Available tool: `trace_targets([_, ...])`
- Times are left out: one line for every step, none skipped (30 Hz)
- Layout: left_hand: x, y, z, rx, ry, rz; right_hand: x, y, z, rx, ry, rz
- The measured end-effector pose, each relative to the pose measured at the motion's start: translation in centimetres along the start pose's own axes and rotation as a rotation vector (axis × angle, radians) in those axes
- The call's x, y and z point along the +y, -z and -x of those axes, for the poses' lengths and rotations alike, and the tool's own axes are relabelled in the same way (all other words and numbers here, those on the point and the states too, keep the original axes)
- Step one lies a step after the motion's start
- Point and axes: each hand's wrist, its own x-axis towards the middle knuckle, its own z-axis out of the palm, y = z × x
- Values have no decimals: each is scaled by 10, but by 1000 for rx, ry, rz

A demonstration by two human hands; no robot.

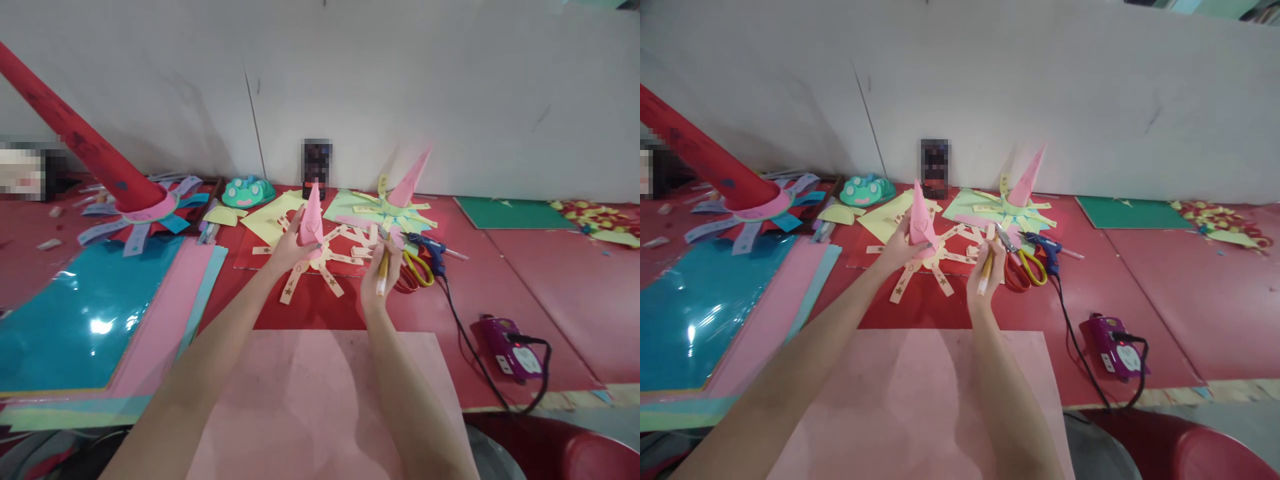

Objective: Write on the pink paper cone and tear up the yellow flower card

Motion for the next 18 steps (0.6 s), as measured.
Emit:
trace_targets([-7,0,2,-34,59,-69,3,0,1,-95,-5,7])
trace_targets([-13,0,6,-40,99,-147,6,-1,3,-200,-11,22])
trace_targets([-18,0,10,-37,118,-232,9,-1,6,-303,-14,50])
trace_targets([-21,0,15,-35,115,-316,12,-3,9,-398,-8,95])
trace_targets([-23,0,20,-29,100,-390,15,-4,11,-478,8,145])
trace_targets([-25,0,25,-31,86,-447,17,-5,14,-551,33,190])
trace_targets([-26,0,30,-34,78,-490,19,-6,16,-614,63,219])
trace_targets([-26,-1,34,-34,74,-525,21,-7,18,-661,88,231])
trace_targets([-27,-1,37,-35,76,-550,21,-8,19,-699,114,241])
trace_targets([-27,-1,40,-37,85,-562,22,-8,20,-726,137,252])
trace_targets([-27,-2,42,-33,102,-566,22,-7,20,-741,153,266])
trace_targets([-27,-2,44,-25,122,-565,21,-6,20,-751,163,282])
trace_targets([-26,-2,45,-17,138,-564,21,-4,19,-752,166,292])
trace_targets([-26,-2,45,-13,144,-566,20,-3,19,-752,161,295])
trace_targets([-27,-2,45,-17,137,-574,19,-2,19,-752,156,291])
trace_targets([-27,-2,45,-27,117,-588,19,-1,20,-751,153,285])
trace_targets([-28,-3,45,-41,91,-605,18,0,20,-753,154,275])
trace_targets([-28,-3,45,-56,67,-627,18,0,21,-755,156,267])
